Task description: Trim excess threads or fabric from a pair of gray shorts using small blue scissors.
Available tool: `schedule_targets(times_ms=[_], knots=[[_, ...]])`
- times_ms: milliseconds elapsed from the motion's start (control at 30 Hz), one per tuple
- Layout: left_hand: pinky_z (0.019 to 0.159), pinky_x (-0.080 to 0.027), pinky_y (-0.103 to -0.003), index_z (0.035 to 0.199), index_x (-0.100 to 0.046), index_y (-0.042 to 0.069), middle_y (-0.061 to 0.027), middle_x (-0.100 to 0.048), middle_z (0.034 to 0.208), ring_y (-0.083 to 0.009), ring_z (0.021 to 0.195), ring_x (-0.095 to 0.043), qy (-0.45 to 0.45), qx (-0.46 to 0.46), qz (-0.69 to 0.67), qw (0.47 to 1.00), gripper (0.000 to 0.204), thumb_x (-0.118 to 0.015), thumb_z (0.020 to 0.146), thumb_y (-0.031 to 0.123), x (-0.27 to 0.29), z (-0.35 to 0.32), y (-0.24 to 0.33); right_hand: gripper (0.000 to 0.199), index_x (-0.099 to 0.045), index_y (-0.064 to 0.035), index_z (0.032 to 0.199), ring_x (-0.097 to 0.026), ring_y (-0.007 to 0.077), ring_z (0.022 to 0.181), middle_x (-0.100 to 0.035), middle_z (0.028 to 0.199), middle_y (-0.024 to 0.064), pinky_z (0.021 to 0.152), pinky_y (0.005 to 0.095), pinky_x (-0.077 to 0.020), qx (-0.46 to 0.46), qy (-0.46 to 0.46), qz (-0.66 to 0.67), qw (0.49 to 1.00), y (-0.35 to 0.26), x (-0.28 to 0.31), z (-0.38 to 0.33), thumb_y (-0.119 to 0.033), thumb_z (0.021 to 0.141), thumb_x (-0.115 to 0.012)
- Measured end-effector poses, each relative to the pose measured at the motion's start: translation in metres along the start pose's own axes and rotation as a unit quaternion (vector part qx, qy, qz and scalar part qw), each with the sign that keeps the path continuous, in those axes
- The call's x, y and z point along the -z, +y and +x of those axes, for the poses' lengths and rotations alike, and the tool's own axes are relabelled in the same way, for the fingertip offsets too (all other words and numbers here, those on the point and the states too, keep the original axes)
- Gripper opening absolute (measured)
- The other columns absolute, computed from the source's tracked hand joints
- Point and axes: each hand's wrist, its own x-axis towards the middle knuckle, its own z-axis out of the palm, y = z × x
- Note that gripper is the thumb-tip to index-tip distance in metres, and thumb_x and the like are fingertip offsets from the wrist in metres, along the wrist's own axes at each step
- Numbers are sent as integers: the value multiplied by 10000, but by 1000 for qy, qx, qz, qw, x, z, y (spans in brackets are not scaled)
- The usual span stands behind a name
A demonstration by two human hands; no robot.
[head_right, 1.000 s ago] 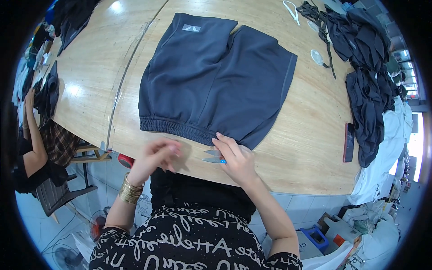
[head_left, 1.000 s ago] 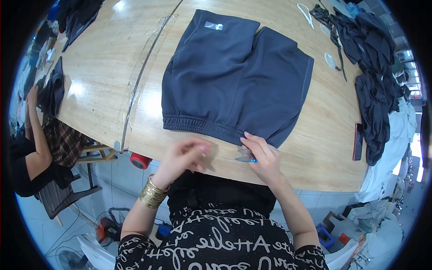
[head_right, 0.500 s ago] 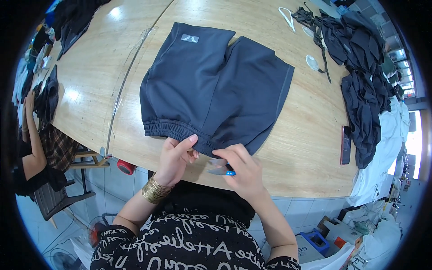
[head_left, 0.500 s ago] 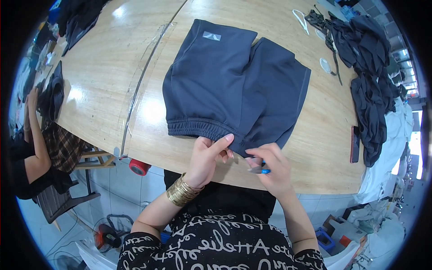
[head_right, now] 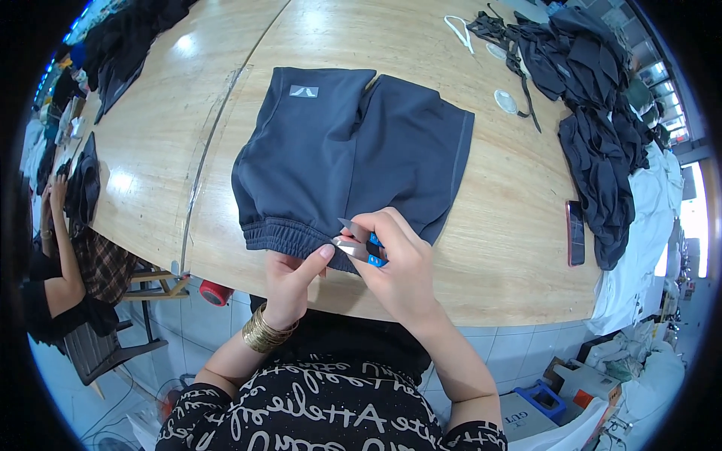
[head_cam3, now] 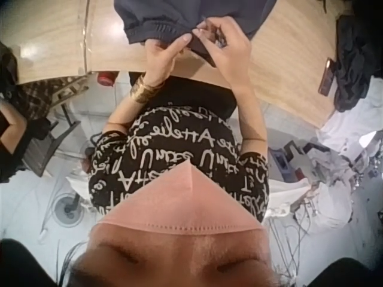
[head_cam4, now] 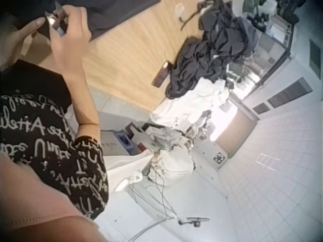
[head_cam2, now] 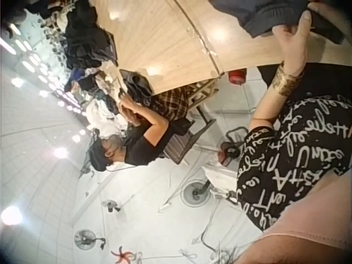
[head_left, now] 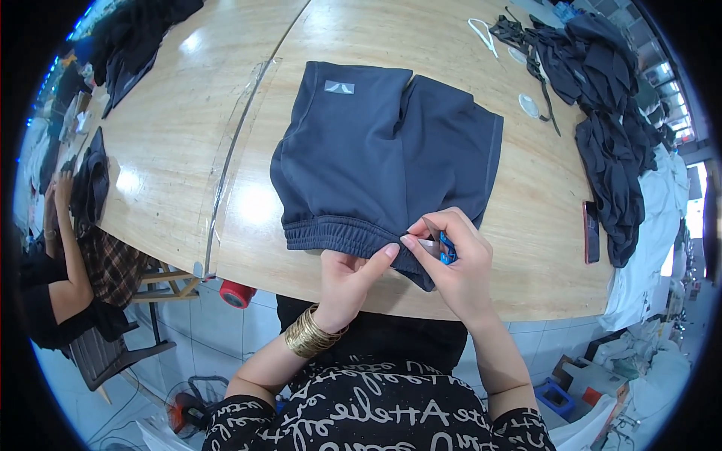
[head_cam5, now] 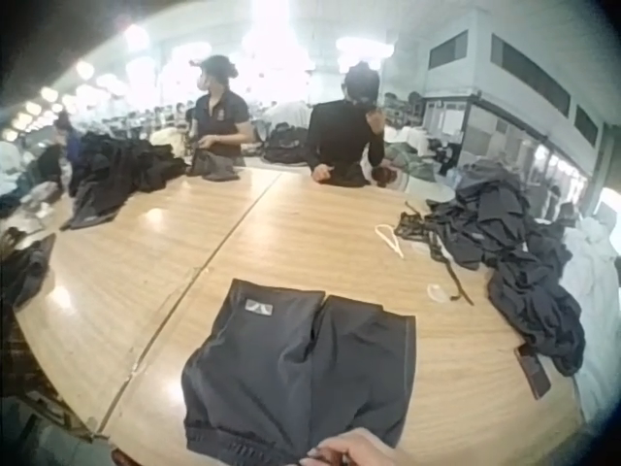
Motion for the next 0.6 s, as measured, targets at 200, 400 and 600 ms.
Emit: schedule_targets(times_ms=[200,400,600], knots=[[733,-462,-225,953,-628,-22,-56,-650,934,-93,829,-598,-39,-60,81,994,151,-661,806,-14,-1,1,-7,183,-581,1,839,-556,124,676,-547,748,50,609,235,-449,-19,-2,1,1000,-6,10,-1,39,710,-706],[718,-460,-222,924,-633,-25,-46,-654,901,-92,798,-599,-37,-65,154,985,133,-674,800,4,-6,0,-6,221,-536,-18,888,-561,152,650,-529,762,54,564,258,-456,-14,-46,-36,998,0,16,-3,62,718,-652],[605,-430,-206,833,-638,-23,-19,-644,791,-64,670,-561,2,-23,110,994,85,-689,794,34,-21,1,1,200,-518,-39,939,-561,118,651,-548,787,50,546,250,-451,-63,-30,78,995,10,20,-9,12,784,-633]])
